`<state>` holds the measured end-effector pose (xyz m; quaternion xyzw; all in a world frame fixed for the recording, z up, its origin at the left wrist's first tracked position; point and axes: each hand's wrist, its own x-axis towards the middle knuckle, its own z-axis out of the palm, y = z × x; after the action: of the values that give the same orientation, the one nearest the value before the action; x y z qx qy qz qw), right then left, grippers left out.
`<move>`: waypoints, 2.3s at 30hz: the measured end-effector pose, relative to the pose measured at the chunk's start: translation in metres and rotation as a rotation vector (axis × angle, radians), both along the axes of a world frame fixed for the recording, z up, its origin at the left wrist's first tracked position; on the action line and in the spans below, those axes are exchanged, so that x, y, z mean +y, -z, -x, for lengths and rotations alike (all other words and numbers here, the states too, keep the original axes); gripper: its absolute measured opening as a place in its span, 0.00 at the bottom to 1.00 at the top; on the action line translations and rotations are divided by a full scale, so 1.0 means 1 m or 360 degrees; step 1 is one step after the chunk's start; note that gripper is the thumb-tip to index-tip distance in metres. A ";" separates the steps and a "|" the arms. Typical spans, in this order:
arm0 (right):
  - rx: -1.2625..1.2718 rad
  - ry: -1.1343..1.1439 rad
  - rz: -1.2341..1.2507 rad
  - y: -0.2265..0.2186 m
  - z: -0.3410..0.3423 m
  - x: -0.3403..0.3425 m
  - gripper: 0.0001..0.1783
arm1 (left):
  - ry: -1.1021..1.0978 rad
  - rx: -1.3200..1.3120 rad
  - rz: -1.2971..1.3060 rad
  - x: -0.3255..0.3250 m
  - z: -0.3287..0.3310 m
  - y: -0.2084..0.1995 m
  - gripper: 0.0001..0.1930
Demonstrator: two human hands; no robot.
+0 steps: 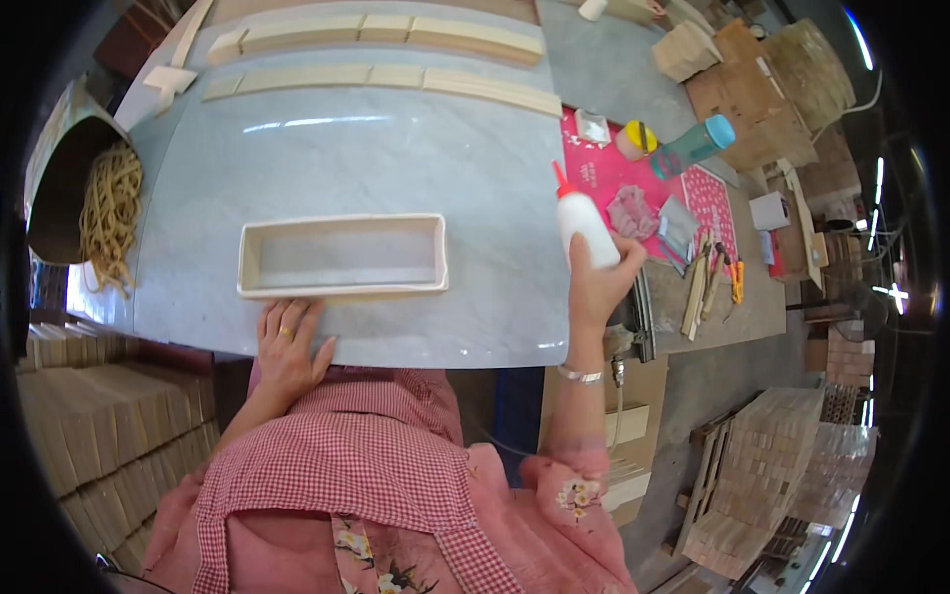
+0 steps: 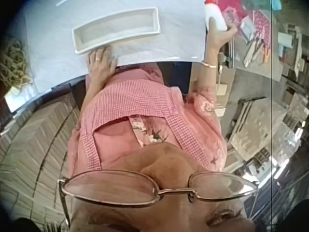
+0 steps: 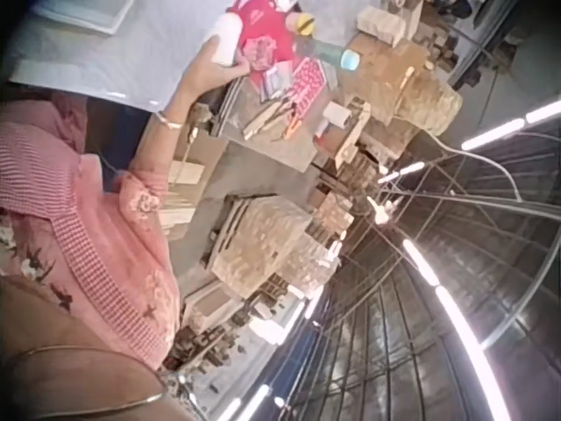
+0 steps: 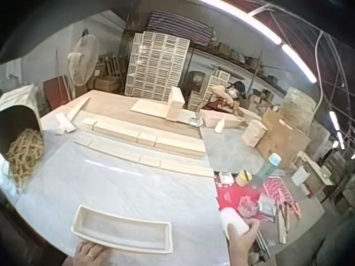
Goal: Assembling wooden boxes by applying glue to joints and securing them with a pneumatic nail gun.
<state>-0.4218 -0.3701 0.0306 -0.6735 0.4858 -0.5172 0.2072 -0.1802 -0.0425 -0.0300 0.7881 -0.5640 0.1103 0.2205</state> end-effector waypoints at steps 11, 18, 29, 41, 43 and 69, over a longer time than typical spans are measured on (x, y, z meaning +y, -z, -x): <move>0.1617 -0.0028 -0.0492 0.031 -0.016 -0.199 0.28 | -0.0019 0.0056 -0.0036 0.006 0.000 0.002 0.28; 0.0983 -0.1182 0.0011 -0.033 -0.117 -0.038 0.49 | -0.0076 0.0048 -0.0024 0.003 -0.002 0.007 0.26; 0.1617 -0.1976 0.0475 -0.032 -0.243 0.153 0.69 | -0.0493 0.1474 0.0692 0.057 -0.036 -0.014 0.12; 0.1805 -0.1980 0.0477 -0.026 -0.255 0.160 0.70 | -0.0069 0.2691 -0.0278 0.033 -0.165 -0.025 0.03; 0.1825 -0.1983 0.0465 -0.027 -0.256 0.160 0.70 | 0.0016 0.2651 -0.0460 0.025 -0.175 -0.026 0.02; 0.1657 -0.1805 0.0476 -0.015 -0.247 0.148 0.62 | -0.0049 0.2044 0.0000 -0.001 -0.164 -0.029 0.15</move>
<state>-0.1747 -0.2221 0.0456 -0.9953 0.0274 -0.0100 0.0922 -0.0159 -0.0434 -0.0011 0.7053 -0.3083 -0.3805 0.5126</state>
